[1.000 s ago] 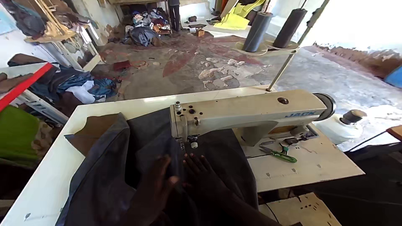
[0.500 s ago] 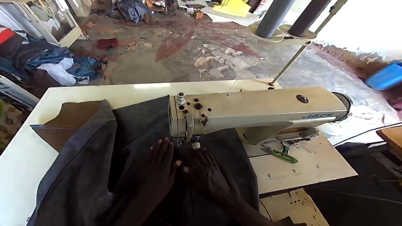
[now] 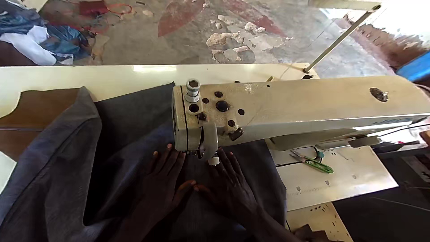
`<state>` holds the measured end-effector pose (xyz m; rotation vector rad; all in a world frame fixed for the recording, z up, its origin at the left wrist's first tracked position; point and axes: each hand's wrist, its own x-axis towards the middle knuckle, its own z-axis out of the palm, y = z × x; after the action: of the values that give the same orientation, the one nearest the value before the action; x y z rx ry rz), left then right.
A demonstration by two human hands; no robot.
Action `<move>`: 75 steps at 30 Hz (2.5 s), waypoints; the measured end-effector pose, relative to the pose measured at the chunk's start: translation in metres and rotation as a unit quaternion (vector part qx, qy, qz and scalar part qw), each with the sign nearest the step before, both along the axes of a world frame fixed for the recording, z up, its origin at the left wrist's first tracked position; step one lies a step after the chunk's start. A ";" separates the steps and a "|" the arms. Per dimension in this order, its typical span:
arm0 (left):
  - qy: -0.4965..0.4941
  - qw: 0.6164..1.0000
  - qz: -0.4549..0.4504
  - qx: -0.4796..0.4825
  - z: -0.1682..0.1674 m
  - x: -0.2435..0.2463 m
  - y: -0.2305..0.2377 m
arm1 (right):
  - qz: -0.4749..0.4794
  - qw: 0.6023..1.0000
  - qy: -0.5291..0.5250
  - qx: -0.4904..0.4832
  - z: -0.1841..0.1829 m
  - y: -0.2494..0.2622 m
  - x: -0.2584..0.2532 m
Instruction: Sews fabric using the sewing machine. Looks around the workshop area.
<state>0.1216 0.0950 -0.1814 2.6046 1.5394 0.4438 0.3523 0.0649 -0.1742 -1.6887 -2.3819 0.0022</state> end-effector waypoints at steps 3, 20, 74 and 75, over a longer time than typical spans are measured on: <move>0.007 1.000 0.000 0.005 -0.001 -0.001 0.006 | 0.003 1.000 0.001 0.011 -0.002 0.005 0.001; 0.028 1.000 -0.009 -0.003 0.002 -0.003 0.029 | 0.019 0.998 -0.044 -0.041 0.019 0.031 0.004; 0.003 0.999 -0.043 0.000 0.003 -0.014 0.069 | 0.032 0.999 0.039 0.011 0.008 0.053 0.007; -0.004 0.999 -0.045 0.003 0.002 -0.015 0.072 | 0.033 0.999 0.042 0.003 0.008 0.056 0.007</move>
<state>0.1070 0.1673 -0.1797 2.6604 1.4136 0.4502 0.3593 0.1206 -0.1665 -1.5743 -2.3722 0.0734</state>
